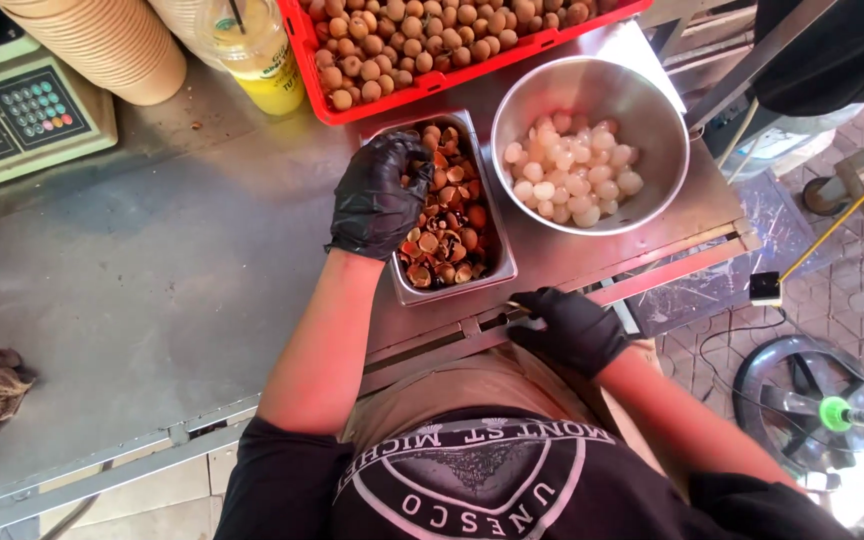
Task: Peeling longan fruit and removing the seeds using a small seed remover tool.
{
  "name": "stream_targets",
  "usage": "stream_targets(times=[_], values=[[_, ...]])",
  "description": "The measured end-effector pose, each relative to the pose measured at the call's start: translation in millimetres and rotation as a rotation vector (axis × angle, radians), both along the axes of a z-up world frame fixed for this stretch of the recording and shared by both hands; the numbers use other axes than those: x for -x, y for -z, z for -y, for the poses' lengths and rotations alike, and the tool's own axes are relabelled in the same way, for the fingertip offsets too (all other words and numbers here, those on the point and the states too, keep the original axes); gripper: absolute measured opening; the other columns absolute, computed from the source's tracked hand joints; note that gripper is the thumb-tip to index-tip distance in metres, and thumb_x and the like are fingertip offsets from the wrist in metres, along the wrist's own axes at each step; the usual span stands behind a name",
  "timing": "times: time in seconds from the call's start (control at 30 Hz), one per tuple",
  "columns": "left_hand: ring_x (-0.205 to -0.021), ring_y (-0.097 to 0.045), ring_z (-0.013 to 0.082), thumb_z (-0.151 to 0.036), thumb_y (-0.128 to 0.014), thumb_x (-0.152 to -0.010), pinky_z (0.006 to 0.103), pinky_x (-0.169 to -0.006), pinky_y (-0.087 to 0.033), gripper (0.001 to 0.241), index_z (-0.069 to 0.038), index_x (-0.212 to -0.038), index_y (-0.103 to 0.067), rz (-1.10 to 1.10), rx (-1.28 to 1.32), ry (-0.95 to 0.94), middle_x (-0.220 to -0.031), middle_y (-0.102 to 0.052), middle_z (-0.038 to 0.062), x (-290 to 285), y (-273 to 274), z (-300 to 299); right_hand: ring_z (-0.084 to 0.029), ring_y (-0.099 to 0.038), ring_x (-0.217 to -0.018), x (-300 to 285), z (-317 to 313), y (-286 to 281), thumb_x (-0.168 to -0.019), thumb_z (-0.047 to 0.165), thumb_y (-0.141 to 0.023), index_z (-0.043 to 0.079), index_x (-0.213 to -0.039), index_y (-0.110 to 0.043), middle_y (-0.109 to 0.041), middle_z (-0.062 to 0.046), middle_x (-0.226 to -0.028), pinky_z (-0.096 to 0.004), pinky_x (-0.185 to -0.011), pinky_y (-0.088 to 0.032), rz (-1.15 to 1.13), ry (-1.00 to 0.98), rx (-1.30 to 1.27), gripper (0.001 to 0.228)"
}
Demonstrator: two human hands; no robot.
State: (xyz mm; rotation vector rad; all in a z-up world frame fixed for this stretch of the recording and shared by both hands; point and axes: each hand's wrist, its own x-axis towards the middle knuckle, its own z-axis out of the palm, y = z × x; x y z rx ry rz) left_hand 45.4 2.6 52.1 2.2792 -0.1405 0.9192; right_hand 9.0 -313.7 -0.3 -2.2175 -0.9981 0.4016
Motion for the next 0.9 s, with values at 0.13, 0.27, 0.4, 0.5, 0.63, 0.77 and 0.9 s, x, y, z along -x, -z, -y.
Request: stream_targets(times=[0.13, 0.27, 0.4, 0.5, 0.63, 0.77, 0.9], values=[[-0.102, -0.070, 0.0341, -0.016, -0.081, -0.092, 0.0422, -0.090, -0.057, 0.023, -0.008, -0.111, -0.070, 0.026, -0.059, 0.003, -0.109, -0.072, 0.013, 3, -11, -5, -0.034, -0.071, -0.089, 1, -9, 72, -0.095, 0.029, -0.066, 0.013, -0.118, -0.073, -0.073, -0.015, -0.098, -0.043, -0.077, -0.056, 0.154, 0.063, 0.173, 0.029], [-0.097, -0.070, 0.0351, -0.015, -0.078, -0.089, 0.0422, -0.085, -0.057, 0.021, -0.007, -0.107, -0.071, -0.007, -0.017, 0.002, -0.103, -0.073, 0.015, 2, -14, -19, -0.030, -0.072, -0.080, 1, -15, 39, -0.087, 0.015, -0.072, 0.009, -0.104, -0.072, -0.073, -0.011, -0.089, -0.039, -0.070, -0.058, 0.030, 0.030, -0.103, 0.018], [-0.094, -0.072, 0.0339, -0.011, -0.073, -0.088, 0.0418, -0.083, -0.058, 0.015, -0.009, -0.103, -0.072, -0.033, 0.031, -0.014, -0.100, -0.074, 0.014, -12, -14, -36, -0.021, -0.069, -0.077, -2, -36, -26, -0.089, 0.004, -0.071, 0.006, -0.111, -0.067, -0.069, -0.009, -0.087, -0.034, -0.073, -0.063, -0.205, 0.052, -0.467, 0.022], [-0.095, -0.072, 0.0347, -0.015, -0.071, -0.089, 0.0434, -0.084, -0.057, 0.014, -0.010, -0.102, -0.072, -0.111, -0.012, 0.001, -0.099, -0.074, 0.013, -49, -4, -52, -0.017, -0.071, -0.078, -27, -60, -60, -0.085, 0.008, -0.075, 0.006, -0.125, -0.067, -0.076, -0.009, -0.100, -0.034, -0.070, -0.057, 0.006, 0.161, -0.284, 0.040], [-0.099, -0.068, 0.0398, -0.018, -0.071, -0.092, 0.0481, -0.084, -0.055, 0.014, -0.008, -0.101, -0.072, -0.219, -0.124, -0.072, -0.101, -0.073, 0.018, -113, -24, -69, -0.016, -0.070, -0.095, -47, -70, -74, -0.092, 0.003, -0.073, 0.005, -0.130, -0.065, -0.076, -0.010, -0.109, -0.032, -0.085, -0.057, 0.075, 0.040, -0.487, 0.040], [-0.108, -0.066, 0.0380, -0.011, -0.063, -0.085, 0.0484, -0.093, -0.053, 0.032, -0.014, -0.115, -0.074, -0.447, -0.203, -0.092, -0.111, -0.072, 0.018, -204, -16, -96, -0.017, -0.066, -0.099, -64, -57, -50, -0.087, -0.001, -0.069, 0.005, -0.144, -0.053, -0.073, -0.012, -0.115, -0.031, -0.084, -0.054, -0.082, 0.052, -0.519, 0.059], [-0.113, -0.063, 0.0375, -0.007, -0.063, -0.081, 0.0492, -0.095, -0.050, 0.046, -0.017, -0.125, -0.070, -0.448, -0.286, -0.073, -0.122, -0.068, 0.018, -280, -11, -89, -0.012, -0.062, -0.078, -74, -46, -33, -0.087, 0.002, -0.073, 0.010, -0.144, -0.057, -0.070, -0.005, -0.090, -0.027, -0.070, -0.055, -0.223, 0.148, -0.415, 0.060]])
